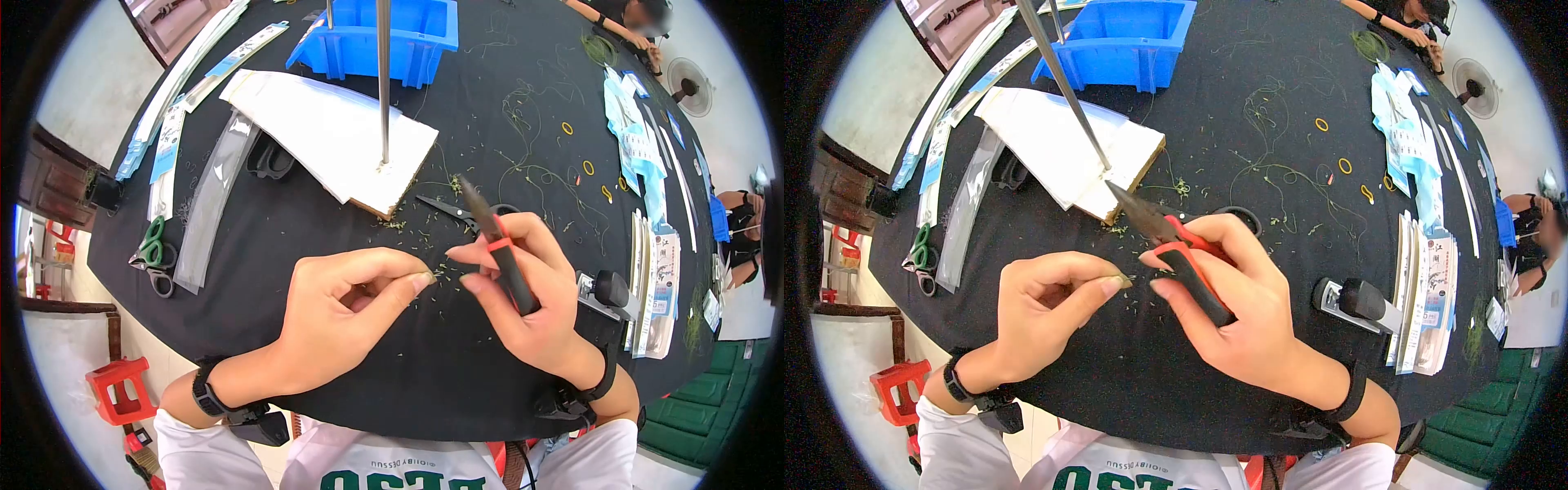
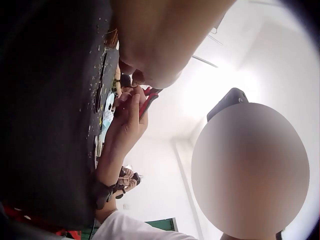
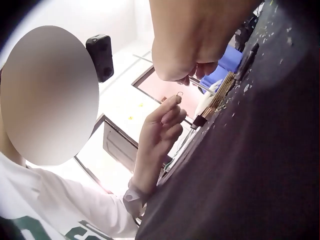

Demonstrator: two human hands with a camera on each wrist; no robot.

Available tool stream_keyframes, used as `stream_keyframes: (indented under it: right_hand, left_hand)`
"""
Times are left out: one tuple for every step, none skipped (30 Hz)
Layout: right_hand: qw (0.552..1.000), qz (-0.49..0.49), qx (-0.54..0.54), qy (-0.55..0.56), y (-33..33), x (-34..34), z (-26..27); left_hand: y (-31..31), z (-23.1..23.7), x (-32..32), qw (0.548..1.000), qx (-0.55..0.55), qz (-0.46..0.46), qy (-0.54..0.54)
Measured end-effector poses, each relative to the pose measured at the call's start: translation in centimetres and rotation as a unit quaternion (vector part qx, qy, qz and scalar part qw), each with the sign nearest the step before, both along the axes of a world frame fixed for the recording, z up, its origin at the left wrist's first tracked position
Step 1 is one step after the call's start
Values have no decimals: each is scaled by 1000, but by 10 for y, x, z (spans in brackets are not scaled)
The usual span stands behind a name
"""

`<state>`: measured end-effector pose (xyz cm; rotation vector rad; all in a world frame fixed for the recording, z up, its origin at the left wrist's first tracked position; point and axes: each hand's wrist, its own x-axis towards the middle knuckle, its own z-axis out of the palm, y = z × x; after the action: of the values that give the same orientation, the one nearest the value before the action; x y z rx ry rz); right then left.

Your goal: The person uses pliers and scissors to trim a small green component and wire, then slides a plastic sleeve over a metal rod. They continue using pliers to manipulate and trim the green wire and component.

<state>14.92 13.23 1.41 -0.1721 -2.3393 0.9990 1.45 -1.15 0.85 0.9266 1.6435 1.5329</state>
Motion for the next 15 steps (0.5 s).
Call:
stream_keyframes:
  right_hand:
    - [1000,6,1,-2,0,1,1]
    - [1000,1,-2,-10,-1,1,0]
    - [1000,-4,-6,-17,-3,2,0]
    - [1000,-9,-11,-24,-5,3,-1]
    - [999,-13,-25,-42,-5,6,-5]
    - [999,-13,1,-47,-5,6,-6]
    - [998,-13,28,-52,-4,6,-6]
    - [997,-13,54,-57,-4,6,-7]
    - [996,-11,65,-65,-5,7,-6]
    - [994,-9,76,-74,-6,7,-4]
    - [993,-8,87,-82,-7,8,-2]
    - [992,-8,91,-87,-7,8,-1]
    - [991,-8,95,-92,-8,8,0]
    - [990,-8,99,-97,-9,8,1]
    - [990,-10,104,-97,-9,8,1]
  left_hand:
    - [0,0,0,1000,5,4,18]
    - [0,1,0,999,10,9,36]
    - [0,1,0,998,14,14,55]
    - [-1,0,-1,997,20,34,71]
    - [-2,-1,-2,994,26,54,87]
    - [-3,-2,-3,991,31,74,104]
    - [-3,-2,-3,986,40,95,128]
    - [-3,-2,-2,981,48,115,152]
    - [-3,-2,-2,974,57,135,175]
    - [-3,-4,-3,966,72,142,206]
    - [-2,-7,-4,957,87,148,236]
    - [-1,-9,-5,946,102,154,266]
    - [-1,-10,-5,942,110,156,276]
    - [0,-10,-5,938,118,157,285]
    - [1,-10,-5,934,127,159,294]
